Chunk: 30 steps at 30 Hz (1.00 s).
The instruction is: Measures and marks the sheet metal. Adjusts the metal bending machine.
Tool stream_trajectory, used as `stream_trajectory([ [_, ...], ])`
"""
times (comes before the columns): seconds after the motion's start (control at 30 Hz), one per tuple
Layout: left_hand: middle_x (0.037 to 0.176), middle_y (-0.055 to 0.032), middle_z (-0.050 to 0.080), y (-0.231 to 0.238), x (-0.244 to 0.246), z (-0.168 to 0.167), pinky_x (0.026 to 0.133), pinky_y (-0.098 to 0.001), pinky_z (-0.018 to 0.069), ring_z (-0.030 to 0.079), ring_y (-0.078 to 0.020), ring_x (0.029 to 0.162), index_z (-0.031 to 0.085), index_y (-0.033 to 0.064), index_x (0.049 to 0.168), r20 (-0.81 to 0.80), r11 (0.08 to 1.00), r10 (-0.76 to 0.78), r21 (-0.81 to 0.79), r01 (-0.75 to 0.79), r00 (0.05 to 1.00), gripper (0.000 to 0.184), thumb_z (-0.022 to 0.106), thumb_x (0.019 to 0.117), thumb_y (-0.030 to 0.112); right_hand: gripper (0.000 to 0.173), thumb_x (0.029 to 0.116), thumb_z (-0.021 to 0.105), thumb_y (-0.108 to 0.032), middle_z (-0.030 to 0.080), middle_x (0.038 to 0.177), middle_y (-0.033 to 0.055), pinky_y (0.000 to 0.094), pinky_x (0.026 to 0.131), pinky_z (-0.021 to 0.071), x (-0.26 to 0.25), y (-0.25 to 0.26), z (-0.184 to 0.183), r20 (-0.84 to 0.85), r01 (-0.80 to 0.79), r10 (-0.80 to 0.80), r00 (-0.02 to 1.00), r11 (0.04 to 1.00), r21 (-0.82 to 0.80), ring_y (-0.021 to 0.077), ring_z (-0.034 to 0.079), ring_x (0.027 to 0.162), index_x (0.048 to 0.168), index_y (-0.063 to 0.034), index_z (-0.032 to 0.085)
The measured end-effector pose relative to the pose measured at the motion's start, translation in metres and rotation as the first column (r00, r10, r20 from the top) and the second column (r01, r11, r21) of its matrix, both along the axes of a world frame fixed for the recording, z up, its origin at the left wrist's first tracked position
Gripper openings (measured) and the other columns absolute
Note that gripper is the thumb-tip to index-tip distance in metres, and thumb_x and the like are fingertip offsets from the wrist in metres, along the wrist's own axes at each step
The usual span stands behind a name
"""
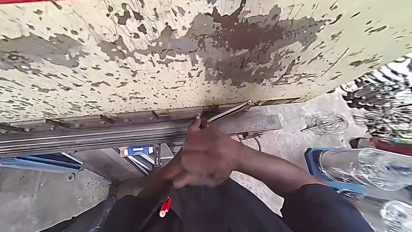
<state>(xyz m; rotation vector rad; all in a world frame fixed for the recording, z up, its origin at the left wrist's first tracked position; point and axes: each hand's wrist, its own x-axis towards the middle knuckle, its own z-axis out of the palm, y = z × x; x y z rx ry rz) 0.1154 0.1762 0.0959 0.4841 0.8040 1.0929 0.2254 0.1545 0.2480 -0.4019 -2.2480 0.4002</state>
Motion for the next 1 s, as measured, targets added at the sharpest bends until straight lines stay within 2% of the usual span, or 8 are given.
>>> stream_trajectory([
  [0.07,0.087,0.0026,0.065,0.003,0.009,0.01,0.067,-0.026,0.0555,0.061,-0.0061,0.072,0.062,0.0173,0.116,-0.044,0.987,0.046,-0.152,-0.052,0.998,0.035,0.036,0.111,0.042,0.036,0.1019,0.06,-0.036,0.071,0.078,0.006,0.0401,0.068,0.0585,0.034,0.022,-0.022,0.086,0.103,-0.096,0.992,0.992,-0.079,0.0172,0.07,0.073,0.084,-0.0072,0.073],
  [0.13,0.063,0.0056,0.05,0.011,0.015,0.0,0.044,-0.0226,0.042,0.045,-0.0057,0.047,0.059,0.0188,0.099,0.028,0.973,0.105,-0.21,-0.097,0.994,0.032,0.041,0.1083,0.044,0.045,0.1063,0.051,-0.033,0.06,0.065,0.0089,0.0429,0.054,0.0514,0.054,0.051,-0.044,0.111,0.296,-0.305,0.946,0.951,0.089,0.0241,0.062,0.061,0.073,-0.0054,0.061],
  [0.27,0.058,0.0044,0.044,0.011,0.01,-0.007,0.042,-0.0222,0.0398,0.041,-0.0071,0.043,0.058,0.017,0.101,0.108,0.977,0.1,-0.199,-0.077,0.989,0.033,0.042,0.1088,0.045,0.044,0.1039,0.053,-0.043,0.062,0.083,0.0159,0.0536,0.065,0.0483,0.042,0.032,-0.022,0.435,0.64,-0.686,0.583,0.718,0.275,0.0388,0.063,0.085,0.081,-0.0057,0.061],
  [0.33,0.06,0.0031,0.045,0.008,0.014,-0.002,0.042,-0.0222,0.0387,0.04,-0.0074,0.043,0.054,0.0164,0.1,0.137,0.955,0.162,-0.272,-0.12,0.977,0.031,0.044,0.1086,0.044,0.04,0.0996,0.062,-0.048,0.065,0.099,0.0167,0.0617,0.082,0.0478,0.051,0.025,-0.01,0.642,0.657,-0.633,0.433,0.709,0.256,0.0435,0.06,0.103,0.096,-0.0088,0.068],
  [0.47,0.061,0.0023,0.045,0.009,0.014,-0.002,0.041,-0.0219,0.0376,0.04,-0.0076,0.043,0.052,0.0147,0.101,0.176,0.949,0.192,-0.286,-0.137,0.965,0.03,0.043,0.1097,0.042,0.038,0.0984,0.067,-0.046,0.07,0.091,0.0187,0.064,0.072,0.0518,0.062,0.024,-0.005,0.808,0.585,-0.511,0.294,0.765,0.271,0.0443,0.069,0.089,0.116,-0.0133,0.07],
  [0.53,0.059,0.0022,0.042,0.007,0.01,-0.002,0.041,-0.0217,0.0374,0.039,-0.0078,0.042,0.052,0.0144,0.097,0.214,0.947,0.171,-0.304,-0.101,0.962,0.03,0.045,0.109,0.041,0.028,0.0995,0.067,-0.041,0.069,0.086,0.0175,0.0621,0.063,0.0518,0.055,0.022,0.001,0.829,0.579,-0.508,0.234,0.758,0.301,0.0432,0.07,0.083,0.112,-0.017,0.071],
  [0.77,0.065,0.0003,0.055,-0.037,-0.098,0.012,0.047,-0.0233,0.0464,0.049,-0.0085,0.049,0.063,0.0125,0.109,0.067,0.977,0.2,-0.086,-0.194,0.978,0.037,0.038,0.1113,0.041,0.021,0.0946,0.076,-0.029,0.071,0.097,0.0127,0.0607,0.069,0.0556,-0.011,0.022,0.009,0.805,0.467,-0.385,0.453,0.871,0.153,0.0378,0.07,0.089,0.113,-0.0197,0.073],
  [1.0,0.069,0.001,0.057,-0.031,-0.245,-0.016,0.047,-0.0236,0.047,0.05,-0.0083,0.05,0.064,0.0166,0.112,-0.037,0.905,0.413,-0.096,-0.414,0.91,0.034,0.04,0.1107,0.041,0.025,0.1016,0.063,-0.019,0.071,0.114,0.0086,0.051,0.076,0.0565,-0.158,0.038,-0.025,0.718,0.334,-0.399,0.571,0.911,0.241,0.0327,0.068,0.1,0.124,-0.0237,0.071],
])
